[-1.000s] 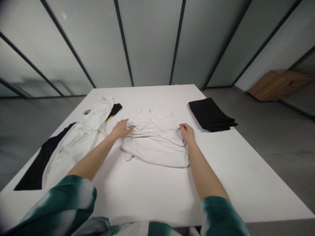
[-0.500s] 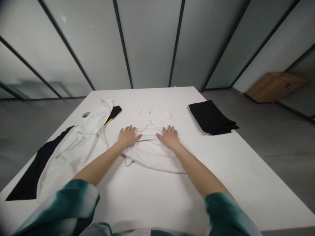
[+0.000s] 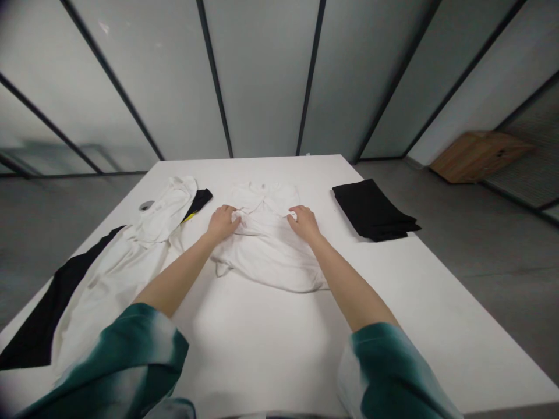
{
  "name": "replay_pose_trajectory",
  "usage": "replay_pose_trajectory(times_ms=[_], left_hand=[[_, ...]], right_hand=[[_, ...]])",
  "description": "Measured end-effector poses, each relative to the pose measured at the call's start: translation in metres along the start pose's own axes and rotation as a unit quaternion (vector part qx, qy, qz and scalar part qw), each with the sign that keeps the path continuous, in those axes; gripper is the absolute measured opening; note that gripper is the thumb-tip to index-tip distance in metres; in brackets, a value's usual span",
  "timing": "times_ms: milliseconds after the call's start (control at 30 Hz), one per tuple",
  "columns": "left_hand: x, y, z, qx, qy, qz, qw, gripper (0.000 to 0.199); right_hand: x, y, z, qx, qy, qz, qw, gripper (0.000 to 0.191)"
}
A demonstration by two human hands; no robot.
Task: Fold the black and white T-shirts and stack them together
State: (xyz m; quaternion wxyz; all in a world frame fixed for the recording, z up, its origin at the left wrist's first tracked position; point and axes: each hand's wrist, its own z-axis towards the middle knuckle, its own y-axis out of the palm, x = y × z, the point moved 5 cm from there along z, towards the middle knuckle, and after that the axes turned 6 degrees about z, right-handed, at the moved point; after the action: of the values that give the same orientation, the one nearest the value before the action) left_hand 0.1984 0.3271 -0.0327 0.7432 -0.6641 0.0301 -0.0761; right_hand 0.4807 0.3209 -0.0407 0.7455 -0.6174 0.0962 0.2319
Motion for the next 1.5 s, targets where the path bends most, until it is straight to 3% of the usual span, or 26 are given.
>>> replay_pose_trajectory(times_ms=[67,167,267,367,567,767,867,1000,1233,1367,1500], left_hand=[[0.005,0.003,-0.029,-0.025,0.022,0.011,0.999,0.050],[0.012,0.019,-0.069,-0.083,0.043,0.030,0.995,0.069],[0.014,0.033,-0.083,-0.104,0.036,0.046,0.993,0.085],[0.011,0.040,-0.068,-0.107,0.032,0.051,0.992,0.088],[0.003,0.039,-0.015,-0.098,0.028,0.043,0.994,0.086],[0.001,0.026,-0.008,0.021,0.010,0.002,1.000,0.065],[0.003,0.020,-0.021,0.042,0.032,-0.009,0.999,0.041],[0.004,0.015,-0.047,0.002,0.072,-0.002,0.997,0.025],[-0.001,0.000,-0.093,-0.035,0.110,0.021,0.993,0.026],[-0.007,-0.009,-0.119,-0.027,0.112,-0.003,0.993,0.033],[-0.014,-0.009,-0.144,-0.015,0.122,-0.035,0.992,0.061]], right_hand=[[-0.008,0.005,-0.030,-0.058,-0.007,-0.043,0.997,0.047],[-0.017,0.021,-0.074,-0.129,0.041,-0.102,0.986,0.065],[-0.021,0.036,-0.092,-0.166,0.085,-0.126,0.974,0.079],[-0.020,0.042,-0.078,-0.168,0.094,-0.131,0.972,0.082],[-0.010,0.044,-0.024,-0.142,0.091,-0.133,0.977,0.081],[-0.009,0.045,-0.007,-0.135,0.073,-0.126,0.980,0.076],[-0.010,0.043,-0.017,-0.120,0.054,-0.131,0.983,0.072],[-0.014,0.038,-0.041,-0.110,0.027,-0.135,0.984,0.070],[-0.021,0.024,-0.091,-0.159,-0.008,-0.117,0.980,0.063],[-0.023,0.008,-0.119,-0.113,-0.054,-0.100,0.987,0.059],[-0.014,-0.011,-0.144,-0.048,-0.059,-0.059,0.995,0.045]])
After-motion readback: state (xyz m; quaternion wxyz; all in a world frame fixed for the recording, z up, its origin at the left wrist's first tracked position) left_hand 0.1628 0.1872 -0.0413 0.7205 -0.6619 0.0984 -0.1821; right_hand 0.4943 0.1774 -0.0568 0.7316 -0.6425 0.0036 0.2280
